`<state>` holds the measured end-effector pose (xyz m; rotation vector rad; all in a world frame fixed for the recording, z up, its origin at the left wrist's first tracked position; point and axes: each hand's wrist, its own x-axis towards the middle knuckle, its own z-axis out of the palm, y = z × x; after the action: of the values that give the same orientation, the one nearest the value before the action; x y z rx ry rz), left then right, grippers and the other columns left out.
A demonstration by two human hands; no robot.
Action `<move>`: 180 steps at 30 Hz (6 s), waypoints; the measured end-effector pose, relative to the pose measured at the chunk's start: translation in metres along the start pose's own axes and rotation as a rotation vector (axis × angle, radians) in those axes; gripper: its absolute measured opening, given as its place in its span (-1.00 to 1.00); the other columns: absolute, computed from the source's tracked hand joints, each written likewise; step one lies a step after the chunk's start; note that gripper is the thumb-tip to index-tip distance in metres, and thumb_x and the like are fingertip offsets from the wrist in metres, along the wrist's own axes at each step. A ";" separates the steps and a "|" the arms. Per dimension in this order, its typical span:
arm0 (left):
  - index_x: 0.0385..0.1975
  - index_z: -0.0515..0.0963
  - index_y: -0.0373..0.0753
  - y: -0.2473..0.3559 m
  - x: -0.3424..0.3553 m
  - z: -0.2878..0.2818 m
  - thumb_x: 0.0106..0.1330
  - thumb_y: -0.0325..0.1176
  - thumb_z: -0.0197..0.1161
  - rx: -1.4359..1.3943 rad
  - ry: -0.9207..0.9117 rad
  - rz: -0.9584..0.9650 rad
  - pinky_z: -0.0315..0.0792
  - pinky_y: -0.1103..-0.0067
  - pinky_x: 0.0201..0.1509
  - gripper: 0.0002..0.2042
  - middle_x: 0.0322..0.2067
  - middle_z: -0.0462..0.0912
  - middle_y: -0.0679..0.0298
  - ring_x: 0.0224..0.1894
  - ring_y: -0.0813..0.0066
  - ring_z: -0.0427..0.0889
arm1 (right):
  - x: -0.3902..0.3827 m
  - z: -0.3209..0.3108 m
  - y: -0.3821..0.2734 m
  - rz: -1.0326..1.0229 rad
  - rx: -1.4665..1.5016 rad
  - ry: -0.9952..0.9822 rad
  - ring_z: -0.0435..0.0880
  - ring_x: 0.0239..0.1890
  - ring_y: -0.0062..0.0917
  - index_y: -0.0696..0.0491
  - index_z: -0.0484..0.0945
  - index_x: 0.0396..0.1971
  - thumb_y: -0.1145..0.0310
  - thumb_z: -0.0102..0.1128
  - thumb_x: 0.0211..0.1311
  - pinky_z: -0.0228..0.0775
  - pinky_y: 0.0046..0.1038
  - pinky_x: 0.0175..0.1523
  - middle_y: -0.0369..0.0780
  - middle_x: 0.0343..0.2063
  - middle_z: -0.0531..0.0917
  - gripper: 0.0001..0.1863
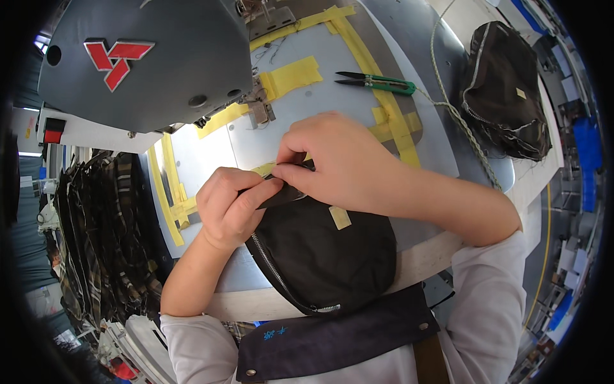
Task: The person sews a black fabric bag using a sewing machine, aligning the zipper and stitching along the edge. They then inspect the finished seam and turn the bag inside out to reveal a plaid interior.
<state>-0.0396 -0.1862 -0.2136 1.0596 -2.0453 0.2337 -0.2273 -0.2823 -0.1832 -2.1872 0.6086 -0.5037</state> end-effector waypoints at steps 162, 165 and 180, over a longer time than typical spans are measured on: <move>-0.36 0.51 -0.21 -0.001 -0.001 -0.002 -0.31 -0.68 0.39 -0.084 0.017 -0.270 0.40 0.61 -0.60 -0.58 -0.44 0.59 0.31 -0.57 0.44 0.58 | -0.003 0.019 0.010 -0.715 -0.465 0.349 0.57 -0.43 -0.52 0.03 0.60 -0.45 0.45 0.36 -0.09 0.47 -0.30 -0.14 -0.33 -0.44 0.58 -0.85; -0.37 0.50 -0.22 -0.002 -0.002 0.000 -0.31 -0.68 0.39 -0.097 0.035 -0.261 0.38 0.61 -0.61 -0.59 -0.45 0.58 0.30 -0.58 0.44 0.57 | -0.002 0.021 0.011 -0.799 -0.490 0.376 0.58 -0.42 -0.53 0.04 0.60 -0.48 0.46 0.35 -0.10 0.46 -0.32 -0.15 -0.34 -0.44 0.59 -0.87; -0.33 0.62 -0.17 0.000 -0.001 -0.002 -0.28 -0.65 0.39 -0.077 0.031 -0.262 0.32 0.60 -0.65 -0.60 -0.52 0.45 0.34 -0.63 0.50 0.48 | -0.004 0.018 0.015 -0.939 -0.587 0.369 0.60 -0.42 -0.58 -0.01 0.61 -0.45 0.45 0.37 -0.07 0.43 -0.36 -0.09 -0.38 -0.41 0.62 -0.86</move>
<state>-0.0380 -0.1851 -0.2134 1.2525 -1.8492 0.0364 -0.2254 -0.2781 -0.2064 -2.9050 -0.1865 -1.3697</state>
